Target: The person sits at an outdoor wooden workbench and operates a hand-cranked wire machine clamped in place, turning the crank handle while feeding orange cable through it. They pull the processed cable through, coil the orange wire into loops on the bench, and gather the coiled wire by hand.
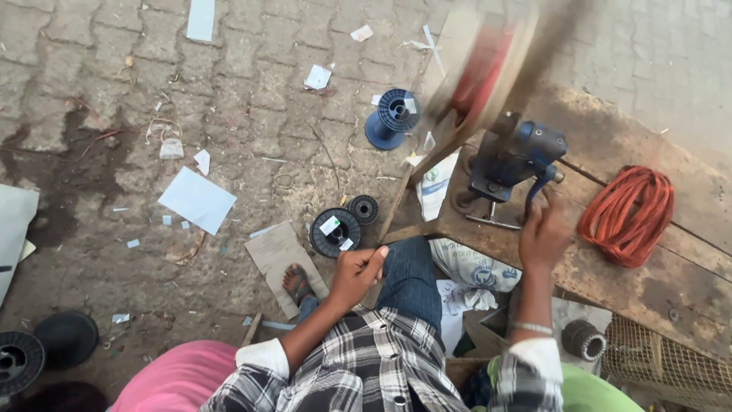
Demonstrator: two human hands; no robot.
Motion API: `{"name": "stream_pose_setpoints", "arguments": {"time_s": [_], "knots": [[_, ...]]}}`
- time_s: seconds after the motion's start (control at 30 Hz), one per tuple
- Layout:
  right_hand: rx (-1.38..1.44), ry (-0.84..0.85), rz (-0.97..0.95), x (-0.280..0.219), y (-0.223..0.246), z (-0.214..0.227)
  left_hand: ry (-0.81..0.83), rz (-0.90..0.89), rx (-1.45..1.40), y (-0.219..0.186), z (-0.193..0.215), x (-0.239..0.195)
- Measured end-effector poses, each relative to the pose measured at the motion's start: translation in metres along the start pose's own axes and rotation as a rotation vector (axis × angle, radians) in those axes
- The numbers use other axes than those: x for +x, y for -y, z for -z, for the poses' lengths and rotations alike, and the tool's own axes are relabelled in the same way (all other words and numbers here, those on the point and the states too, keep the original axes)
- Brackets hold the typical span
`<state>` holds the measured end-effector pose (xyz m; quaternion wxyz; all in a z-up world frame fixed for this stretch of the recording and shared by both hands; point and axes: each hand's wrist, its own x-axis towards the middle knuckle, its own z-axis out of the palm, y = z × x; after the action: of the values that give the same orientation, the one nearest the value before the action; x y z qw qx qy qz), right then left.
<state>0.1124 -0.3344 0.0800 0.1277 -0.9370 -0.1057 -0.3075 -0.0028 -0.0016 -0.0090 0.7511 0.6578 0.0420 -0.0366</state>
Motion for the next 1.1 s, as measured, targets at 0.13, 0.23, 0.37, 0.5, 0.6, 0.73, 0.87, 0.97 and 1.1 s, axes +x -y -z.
{"name": "stream_pose_setpoints", "arguments": {"time_s": [0.13,0.23,0.37,0.5,0.6,0.73,0.87,0.97,1.1], "knots": [[-0.076,-0.049,-0.028,0.002,0.014,0.034,0.022,-0.011,0.014,-0.001,0.002,-0.001],[-0.115,-0.139,0.061,0.017,-0.001,0.050,0.015,-0.017,0.033,0.002,0.002,-0.002],[-0.041,-0.317,0.131,0.066,-0.018,0.056,0.034,0.000,0.063,0.008,0.003,0.000],[0.218,-0.455,0.145,0.130,-0.024,0.052,0.038,0.033,0.065,0.012,0.001,-0.003],[0.205,-0.493,0.164,0.164,-0.047,0.030,0.025,-0.003,0.085,0.013,0.001,-0.001],[0.171,-0.443,0.090,0.184,-0.081,-0.009,-0.006,0.016,0.104,0.010,0.003,-0.001],[0.064,-0.312,0.102,0.174,-0.088,-0.043,-0.007,-0.006,0.114,0.006,0.004,-0.001],[-0.034,-0.225,0.077,0.150,-0.107,-0.073,-0.007,0.021,0.110,-0.002,0.004,0.003],[-0.083,-0.120,-0.085,0.106,-0.108,-0.095,-0.001,-0.037,0.064,-0.001,0.003,0.002]]}}
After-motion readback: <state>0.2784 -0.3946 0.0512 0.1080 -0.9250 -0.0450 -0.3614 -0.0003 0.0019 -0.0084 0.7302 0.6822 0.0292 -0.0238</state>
